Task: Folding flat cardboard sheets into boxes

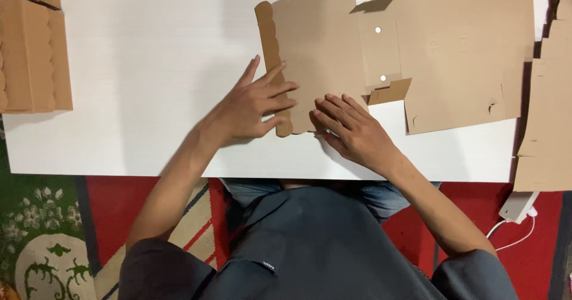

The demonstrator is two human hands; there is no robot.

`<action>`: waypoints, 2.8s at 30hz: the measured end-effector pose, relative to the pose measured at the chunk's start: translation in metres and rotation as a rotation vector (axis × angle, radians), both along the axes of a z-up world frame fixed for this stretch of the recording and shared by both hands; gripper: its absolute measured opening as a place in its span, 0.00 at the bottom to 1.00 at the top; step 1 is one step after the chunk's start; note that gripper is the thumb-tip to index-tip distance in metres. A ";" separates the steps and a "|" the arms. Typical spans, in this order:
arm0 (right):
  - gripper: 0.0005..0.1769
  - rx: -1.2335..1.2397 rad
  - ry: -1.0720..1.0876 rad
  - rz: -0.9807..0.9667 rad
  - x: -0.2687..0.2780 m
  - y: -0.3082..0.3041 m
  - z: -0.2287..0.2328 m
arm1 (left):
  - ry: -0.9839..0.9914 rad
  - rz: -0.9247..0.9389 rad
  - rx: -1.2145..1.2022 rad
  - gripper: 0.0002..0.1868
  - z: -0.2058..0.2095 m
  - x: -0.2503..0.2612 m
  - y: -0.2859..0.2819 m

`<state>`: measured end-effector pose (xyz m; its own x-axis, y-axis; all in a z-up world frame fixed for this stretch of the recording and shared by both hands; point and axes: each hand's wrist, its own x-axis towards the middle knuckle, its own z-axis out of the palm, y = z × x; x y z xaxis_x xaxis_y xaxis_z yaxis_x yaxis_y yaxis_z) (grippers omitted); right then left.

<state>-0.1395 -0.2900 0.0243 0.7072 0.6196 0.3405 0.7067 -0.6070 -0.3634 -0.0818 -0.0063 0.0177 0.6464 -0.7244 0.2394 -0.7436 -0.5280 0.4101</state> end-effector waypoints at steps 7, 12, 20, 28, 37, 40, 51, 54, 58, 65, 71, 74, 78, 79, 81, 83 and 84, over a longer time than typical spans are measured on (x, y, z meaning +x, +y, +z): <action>0.11 0.051 -0.051 -0.023 0.007 0.002 0.001 | 0.087 0.021 0.017 0.30 0.011 -0.016 0.009; 0.07 0.074 -0.036 -0.041 0.008 0.004 0.005 | 0.048 0.059 -0.050 0.23 0.018 -0.023 0.017; 0.07 0.110 -0.071 -0.046 0.006 0.011 -0.001 | 0.037 0.166 -0.243 0.14 0.006 -0.038 0.023; 0.07 0.188 -0.095 -0.045 0.004 0.013 -0.009 | 0.021 0.204 -0.174 0.16 0.009 -0.040 0.028; 0.15 0.303 -0.271 -0.109 0.008 0.005 -0.009 | 0.049 0.306 -0.489 0.11 -0.009 -0.037 0.028; 0.17 0.231 -0.377 -0.198 0.017 -0.023 -0.016 | 0.056 0.336 -0.520 0.11 -0.008 -0.036 0.028; 0.16 0.139 -0.063 -0.300 0.007 -0.053 -0.015 | 0.058 0.452 -0.569 0.09 -0.002 -0.032 0.024; 0.10 0.096 -0.083 -0.280 0.016 -0.050 -0.013 | 0.052 0.462 -0.559 0.09 0.004 -0.032 0.021; 0.14 0.031 -0.109 -0.236 0.040 -0.058 -0.023 | 0.105 0.444 -0.639 0.07 0.013 -0.032 0.014; 0.58 -0.299 0.318 -0.101 0.113 -0.062 0.000 | 0.153 0.329 -0.783 0.17 0.007 -0.030 0.012; 0.89 -0.494 0.686 -0.165 0.156 -0.035 0.045 | 0.131 0.286 -0.812 0.22 0.013 -0.029 0.009; 0.92 -0.547 0.683 -0.182 0.164 -0.034 0.036 | 0.133 0.278 -0.827 0.23 0.020 -0.026 0.005; 0.91 -0.426 0.605 -0.140 0.161 -0.049 0.014 | 0.052 0.260 -0.845 0.09 0.034 -0.021 -0.014; 0.89 -0.346 0.558 -0.110 0.159 -0.052 0.011 | 0.036 0.252 -0.868 0.09 0.038 -0.020 -0.019; 0.86 -0.266 0.512 -0.085 0.152 -0.054 0.008 | 0.023 0.240 -0.891 0.10 0.047 -0.019 -0.031; 0.79 -0.099 0.543 -0.042 0.145 -0.048 0.009 | -0.095 0.242 -0.934 0.13 0.060 -0.018 -0.043; 0.79 -0.099 0.543 -0.047 0.139 -0.044 0.007 | -0.093 0.237 -0.935 0.13 0.061 -0.016 -0.051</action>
<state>-0.0008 -0.3341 0.0317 0.7927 0.5936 -0.1390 0.4050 -0.6831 -0.6078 -0.0983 -0.0572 0.0789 0.7008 -0.0687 0.7100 -0.7103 -0.1589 0.6857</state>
